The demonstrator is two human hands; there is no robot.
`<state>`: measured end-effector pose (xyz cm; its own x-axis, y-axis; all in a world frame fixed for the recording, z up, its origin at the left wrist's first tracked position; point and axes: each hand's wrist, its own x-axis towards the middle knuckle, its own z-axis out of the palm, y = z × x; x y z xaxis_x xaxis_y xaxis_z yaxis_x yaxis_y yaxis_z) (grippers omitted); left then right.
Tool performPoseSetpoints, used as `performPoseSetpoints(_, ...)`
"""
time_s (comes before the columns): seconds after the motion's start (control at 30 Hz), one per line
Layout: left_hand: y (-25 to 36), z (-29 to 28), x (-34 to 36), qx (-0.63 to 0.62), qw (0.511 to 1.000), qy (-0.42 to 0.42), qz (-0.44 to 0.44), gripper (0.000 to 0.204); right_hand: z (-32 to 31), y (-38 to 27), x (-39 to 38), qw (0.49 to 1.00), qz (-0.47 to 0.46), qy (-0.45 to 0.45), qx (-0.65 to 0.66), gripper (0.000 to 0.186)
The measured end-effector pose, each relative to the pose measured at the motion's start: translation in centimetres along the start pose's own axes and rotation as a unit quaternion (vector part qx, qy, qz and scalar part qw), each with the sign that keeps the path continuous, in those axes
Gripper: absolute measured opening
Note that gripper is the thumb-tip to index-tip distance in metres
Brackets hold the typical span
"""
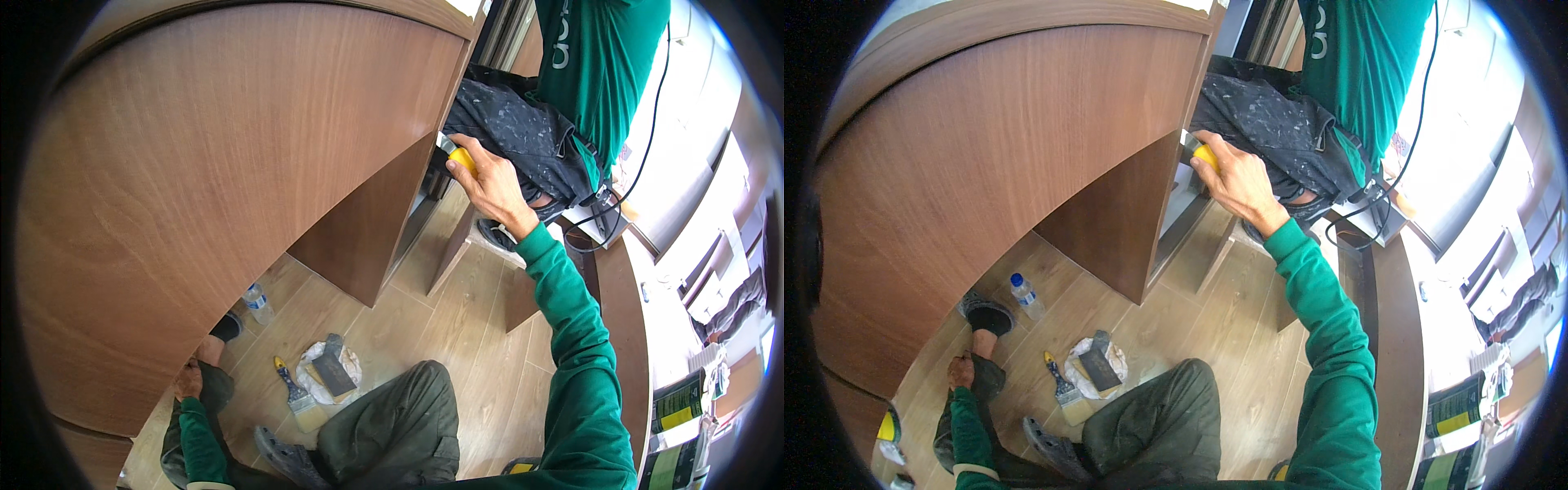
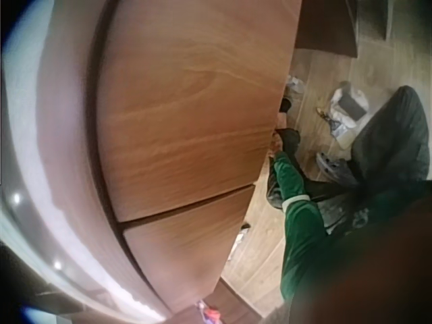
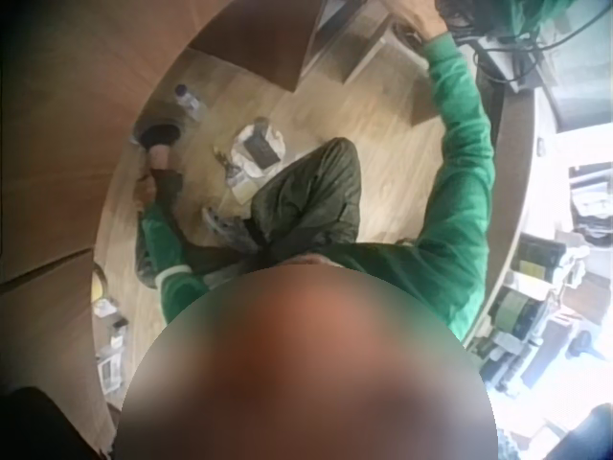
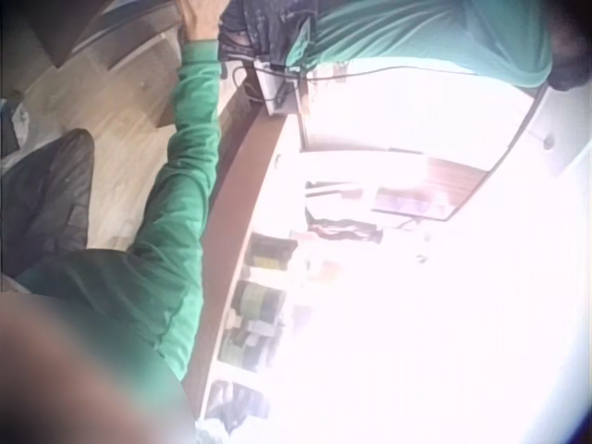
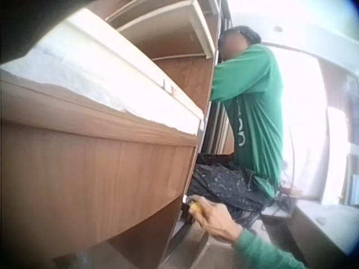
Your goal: The person sits on the floor and uses a utility knife to trim the edges of a wooden cabinet. A coworker applies sealant to the same cabinet while the person continues trimming.
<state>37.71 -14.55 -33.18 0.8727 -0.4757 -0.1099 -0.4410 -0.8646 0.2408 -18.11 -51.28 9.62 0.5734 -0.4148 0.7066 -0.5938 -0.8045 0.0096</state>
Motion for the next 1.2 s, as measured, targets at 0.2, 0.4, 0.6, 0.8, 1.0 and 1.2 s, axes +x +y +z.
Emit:
performPoseSetpoints(0.2,2.1,-1.9,-1.2,0.009,1.000,-0.006,-0.014,0.069,-0.9,0.1,1.1,0.996,-0.039,-0.035,-0.066,0.044)
performPoseSetpoints(0.4,0.7,0.0,0.3,0.019,1.000,0.005,0.013,0.069,-1.1,1.2,1.3,0.990,-0.054,-0.059,-0.117,0.046)
performPoseSetpoints(0.6,2.0,-0.8,-0.6,0.009,1.000,0.001,-0.023,0.070,-1.9,1.3,1.8,0.979,-0.081,-0.073,-0.173,0.045)
performPoseSetpoints(0.8,1.9,-1.1,-0.9,0.014,1.000,0.012,-0.021,0.069,-2.0,2.1,2.5,0.975,-0.107,-0.011,-0.193,0.044)
performPoseSetpoints(1.0,0.8,-1.1,-1.2,0.018,1.000,0.011,0.012,0.070,-2.5,1.8,3.0,0.966,-0.135,-0.046,-0.217,0.045)
performPoseSetpoints(1.2,5.1,-3.4,-2.7,-0.001,0.999,0.001,-0.044,0.070,-3.1,2.7,2.1,0.962,-0.132,-0.066,-0.232,0.046)
